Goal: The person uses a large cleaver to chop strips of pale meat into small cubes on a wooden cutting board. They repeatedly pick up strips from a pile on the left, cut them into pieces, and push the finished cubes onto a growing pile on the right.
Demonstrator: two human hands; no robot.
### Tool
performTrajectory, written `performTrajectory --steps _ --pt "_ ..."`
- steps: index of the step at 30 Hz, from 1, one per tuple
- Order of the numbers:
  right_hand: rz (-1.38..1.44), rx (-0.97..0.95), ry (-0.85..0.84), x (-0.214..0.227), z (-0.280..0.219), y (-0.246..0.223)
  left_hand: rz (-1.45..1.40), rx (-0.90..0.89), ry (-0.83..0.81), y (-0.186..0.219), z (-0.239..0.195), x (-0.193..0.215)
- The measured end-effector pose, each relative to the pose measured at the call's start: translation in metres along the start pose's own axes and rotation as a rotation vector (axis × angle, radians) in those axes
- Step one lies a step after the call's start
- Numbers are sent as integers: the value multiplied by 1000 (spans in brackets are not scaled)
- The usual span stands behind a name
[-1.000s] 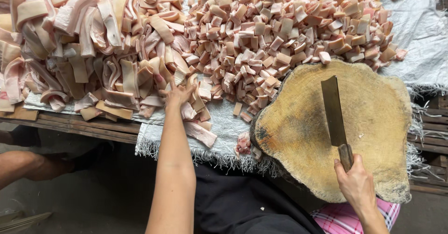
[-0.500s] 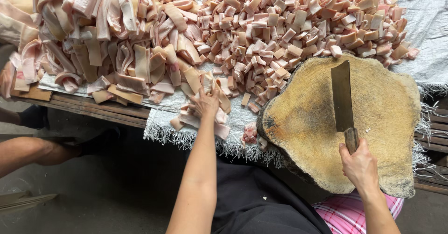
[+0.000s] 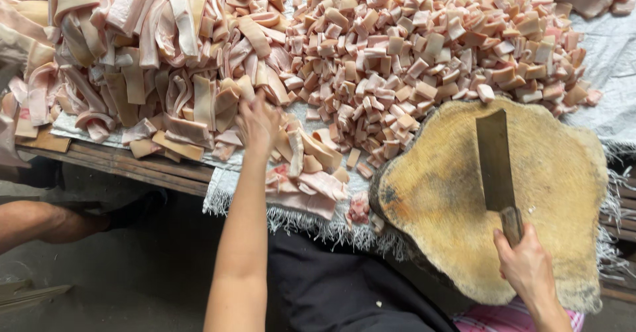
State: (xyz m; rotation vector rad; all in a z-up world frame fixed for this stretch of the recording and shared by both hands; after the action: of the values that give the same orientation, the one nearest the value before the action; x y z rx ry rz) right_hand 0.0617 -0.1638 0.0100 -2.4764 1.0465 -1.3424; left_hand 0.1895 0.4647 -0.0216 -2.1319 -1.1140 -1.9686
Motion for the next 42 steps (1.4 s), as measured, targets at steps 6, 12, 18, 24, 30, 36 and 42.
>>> performTrajectory --steps 6,12,18,24,30,36,42 --pt "-104 -113 104 -24 37 77 217 123 -135 17 128 21" --pt "-50 60 267 -45 82 157 217 356 -258 -6 191 -4" --pt "-41 -178 141 -49 87 178 295 376 -329 -37 228 -19" --pt "-512 101 95 -37 42 77 392 295 -451 -77 193 -24" --pt "-27 123 -46 -43 5 -43 126 275 -347 -87 110 -31" --pt "-179 233 2 -44 -22 -81 -139 196 -119 -80 9 -32" --pt "-230 255 37 -47 -25 -68 -257 -7 -102 -16 -73 -12"
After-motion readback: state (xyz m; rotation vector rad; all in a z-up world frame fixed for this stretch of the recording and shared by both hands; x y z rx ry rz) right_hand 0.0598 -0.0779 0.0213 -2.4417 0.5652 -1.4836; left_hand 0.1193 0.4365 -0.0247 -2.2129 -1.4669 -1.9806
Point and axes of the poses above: each hand's wrist, its own z-axis towards the middle knuckle, its own x-axis out of the back of the hand, y = z × x, the point moved 8 cm from there along z, towards the middle knuckle, and after that the axes turned 10 degrees about -y, right-handed, at the moved point
